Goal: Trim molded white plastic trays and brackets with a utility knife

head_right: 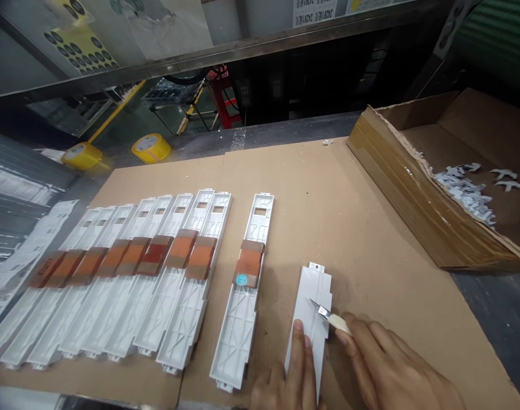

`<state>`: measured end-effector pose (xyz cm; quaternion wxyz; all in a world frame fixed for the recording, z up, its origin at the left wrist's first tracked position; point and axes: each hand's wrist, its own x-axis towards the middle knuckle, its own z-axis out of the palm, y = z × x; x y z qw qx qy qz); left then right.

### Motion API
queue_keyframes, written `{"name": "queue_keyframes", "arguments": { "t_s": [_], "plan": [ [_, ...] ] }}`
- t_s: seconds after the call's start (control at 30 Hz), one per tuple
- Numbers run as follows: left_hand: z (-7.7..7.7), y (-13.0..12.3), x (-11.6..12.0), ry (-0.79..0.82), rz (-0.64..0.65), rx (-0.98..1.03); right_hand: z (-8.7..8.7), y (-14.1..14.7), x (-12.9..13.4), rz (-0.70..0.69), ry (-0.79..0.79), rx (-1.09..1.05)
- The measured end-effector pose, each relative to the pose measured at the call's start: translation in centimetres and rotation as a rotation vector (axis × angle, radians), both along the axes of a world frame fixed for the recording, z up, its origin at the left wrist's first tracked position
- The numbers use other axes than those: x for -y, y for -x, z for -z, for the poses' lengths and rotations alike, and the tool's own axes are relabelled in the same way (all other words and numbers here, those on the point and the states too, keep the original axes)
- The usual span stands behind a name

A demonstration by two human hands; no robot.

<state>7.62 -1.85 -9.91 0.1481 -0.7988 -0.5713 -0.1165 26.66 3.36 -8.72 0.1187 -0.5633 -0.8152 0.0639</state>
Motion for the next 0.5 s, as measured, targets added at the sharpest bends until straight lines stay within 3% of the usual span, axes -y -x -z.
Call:
{"name": "queue_keyframes", "arguments": {
  "t_s": [0.13, 0.33, 0.5],
  "plan": [
    [0.2, -0.1, 0.0, 0.006, -0.003, 0.011, -0.8, 2.4, -0.5, -0.069, -0.035, -0.065],
    [0.9, -0.4, 0.3, -0.002, -0.024, 0.067, -0.8, 4.0, -0.9, -0.244, 0.079, -0.165],
    [0.6, -0.4, 0.0, -0.035, -0.041, 0.067, -0.6, 3.8, -0.5, -0.228, -0.093, -0.049]
  ]
}}
